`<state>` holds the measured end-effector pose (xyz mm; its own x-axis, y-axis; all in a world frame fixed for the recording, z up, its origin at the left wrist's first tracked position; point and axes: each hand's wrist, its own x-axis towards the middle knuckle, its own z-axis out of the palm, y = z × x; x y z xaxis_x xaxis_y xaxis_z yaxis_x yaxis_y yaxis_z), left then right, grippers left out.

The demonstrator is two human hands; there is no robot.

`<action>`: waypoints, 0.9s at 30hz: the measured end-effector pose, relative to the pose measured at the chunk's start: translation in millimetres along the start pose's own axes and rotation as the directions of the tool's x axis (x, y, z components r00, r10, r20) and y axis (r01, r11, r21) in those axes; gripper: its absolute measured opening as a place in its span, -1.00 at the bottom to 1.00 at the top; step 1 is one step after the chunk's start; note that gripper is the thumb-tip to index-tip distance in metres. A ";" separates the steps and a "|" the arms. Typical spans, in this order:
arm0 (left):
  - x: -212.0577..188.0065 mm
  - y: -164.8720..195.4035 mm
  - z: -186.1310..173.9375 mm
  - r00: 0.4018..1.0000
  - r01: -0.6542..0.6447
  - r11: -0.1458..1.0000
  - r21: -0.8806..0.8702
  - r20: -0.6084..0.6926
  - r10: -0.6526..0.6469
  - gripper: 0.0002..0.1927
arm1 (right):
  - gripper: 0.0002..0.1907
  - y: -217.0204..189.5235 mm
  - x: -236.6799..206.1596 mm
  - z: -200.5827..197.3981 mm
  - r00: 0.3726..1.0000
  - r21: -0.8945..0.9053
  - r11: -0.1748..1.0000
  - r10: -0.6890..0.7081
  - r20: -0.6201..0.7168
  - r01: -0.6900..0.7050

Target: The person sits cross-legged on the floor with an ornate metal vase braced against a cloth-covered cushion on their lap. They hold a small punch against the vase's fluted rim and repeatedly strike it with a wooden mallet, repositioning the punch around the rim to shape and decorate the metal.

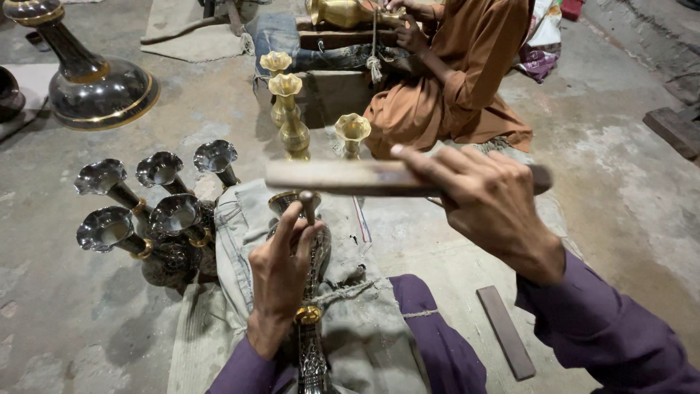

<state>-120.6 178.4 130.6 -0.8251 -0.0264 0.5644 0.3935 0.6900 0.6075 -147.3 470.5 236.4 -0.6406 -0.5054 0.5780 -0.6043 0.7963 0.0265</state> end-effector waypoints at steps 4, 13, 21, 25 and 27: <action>-2.2 0.9 -2.7 0.998 -0.055 0.993 -0.100 -0.040 0.051 -0.57 | -0.43 1.5 -4.8 1.0 0.990 0.248 0.958 0.134 0.049 -0.142; 1.8 4.0 -2.2 0.996 -0.067 0.996 -0.064 -0.062 0.063 -0.58 | -0.44 4.4 -13.0 -4.4 0.988 -0.223 0.974 0.082 0.135 -0.051; 1.2 7.4 -1.8 0.999 -0.008 0.997 -0.083 -0.041 0.004 -0.57 | -0.50 8.4 -20.5 2.4 0.996 0.011 0.996 0.094 0.011 -0.094; 1.3 8.2 -0.6 0.999 0.001 0.998 -0.062 -0.039 -0.004 -0.53 | -0.42 7.9 -19.5 2.6 0.921 0.344 0.859 0.314 0.229 -0.379; 2.8 7.3 0.9 0.996 0.084 0.995 -0.045 0.015 -0.083 -0.55 | -0.44 7.8 -19.6 1.6 0.974 -0.011 0.981 0.195 0.114 -0.195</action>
<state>-120.3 184.0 136.2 -0.8610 -0.0727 0.5033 0.3408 0.6520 0.6773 -140.3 486.0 224.0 -0.7957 -0.3752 0.4755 -0.4626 0.8832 -0.0772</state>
